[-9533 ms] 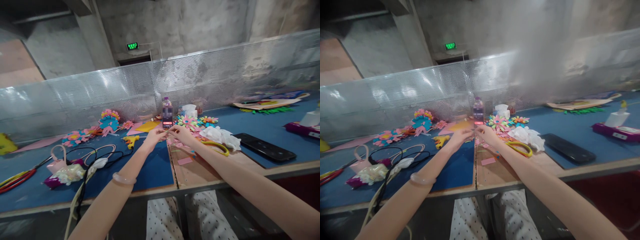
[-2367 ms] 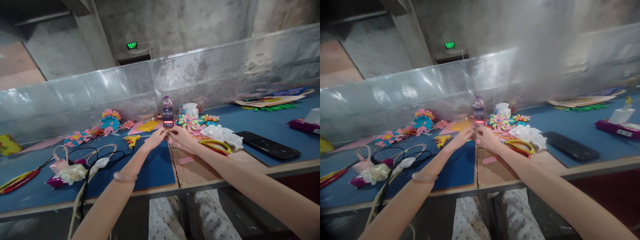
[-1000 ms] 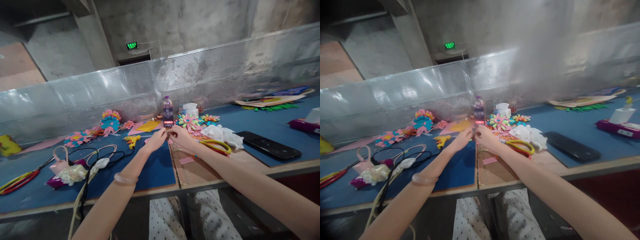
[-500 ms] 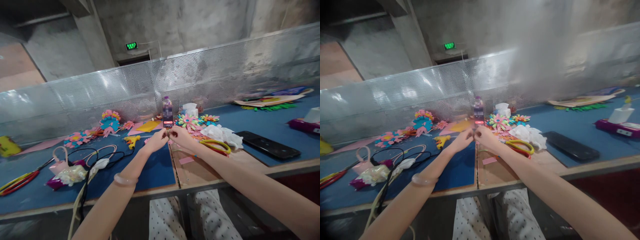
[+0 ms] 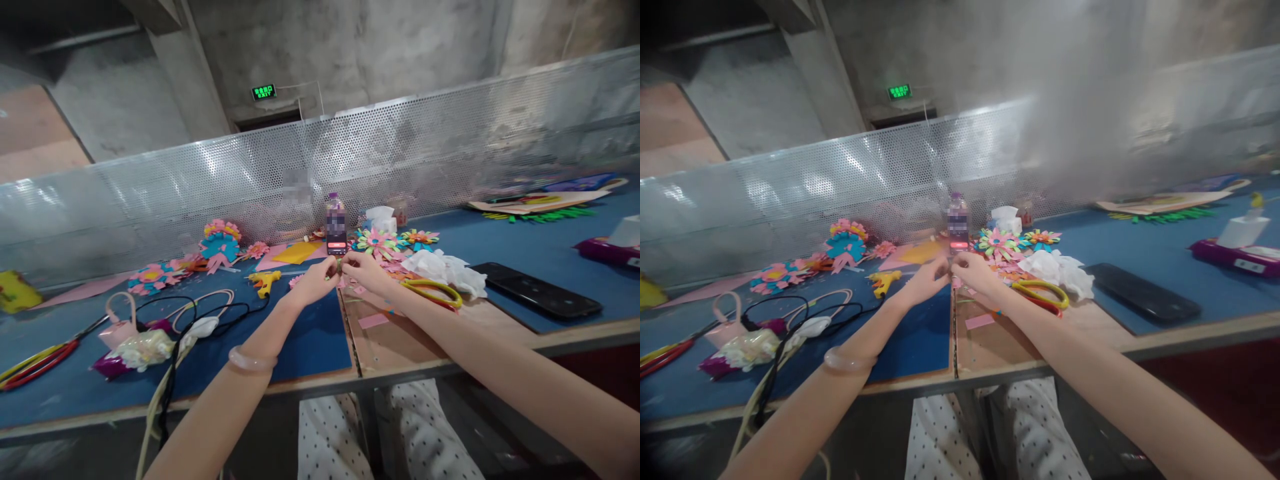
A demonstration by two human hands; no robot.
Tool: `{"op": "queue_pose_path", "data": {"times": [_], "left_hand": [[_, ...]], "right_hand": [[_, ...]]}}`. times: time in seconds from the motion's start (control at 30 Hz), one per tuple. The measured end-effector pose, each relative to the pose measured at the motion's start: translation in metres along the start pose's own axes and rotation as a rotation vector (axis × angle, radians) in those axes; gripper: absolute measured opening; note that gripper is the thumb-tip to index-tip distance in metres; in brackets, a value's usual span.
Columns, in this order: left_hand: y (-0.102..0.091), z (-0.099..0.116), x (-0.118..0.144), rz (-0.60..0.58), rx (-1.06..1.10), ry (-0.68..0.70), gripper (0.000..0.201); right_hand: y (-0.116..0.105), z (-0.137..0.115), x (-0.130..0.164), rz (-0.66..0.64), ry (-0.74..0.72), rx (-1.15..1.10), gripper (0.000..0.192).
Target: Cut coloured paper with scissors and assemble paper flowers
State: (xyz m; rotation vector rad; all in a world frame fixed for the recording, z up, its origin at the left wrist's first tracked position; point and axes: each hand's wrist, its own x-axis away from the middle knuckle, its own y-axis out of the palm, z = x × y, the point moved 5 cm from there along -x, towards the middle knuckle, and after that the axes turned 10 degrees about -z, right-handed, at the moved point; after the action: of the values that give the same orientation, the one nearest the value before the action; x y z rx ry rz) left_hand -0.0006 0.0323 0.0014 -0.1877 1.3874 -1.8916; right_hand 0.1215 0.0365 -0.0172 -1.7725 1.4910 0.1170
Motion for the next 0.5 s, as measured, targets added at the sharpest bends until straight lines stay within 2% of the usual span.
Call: {"op": "queue_pose_path", "data": {"times": [0.3, 0.5], "left_hand": [[-0.0019, 0.0031, 0.0012, -0.003, 0.023, -0.051, 0.010], [-0.0007, -0.0018, -0.0001, 0.016, 0.129, -0.063, 0.012]], "right_hand": [[-0.0035, -0.0001, -0.0018, -0.007, 0.047, -0.089, 0.014], [-0.0056, 0.0019, -0.0031, -0.011, 0.074, -0.137, 0.012]]}}
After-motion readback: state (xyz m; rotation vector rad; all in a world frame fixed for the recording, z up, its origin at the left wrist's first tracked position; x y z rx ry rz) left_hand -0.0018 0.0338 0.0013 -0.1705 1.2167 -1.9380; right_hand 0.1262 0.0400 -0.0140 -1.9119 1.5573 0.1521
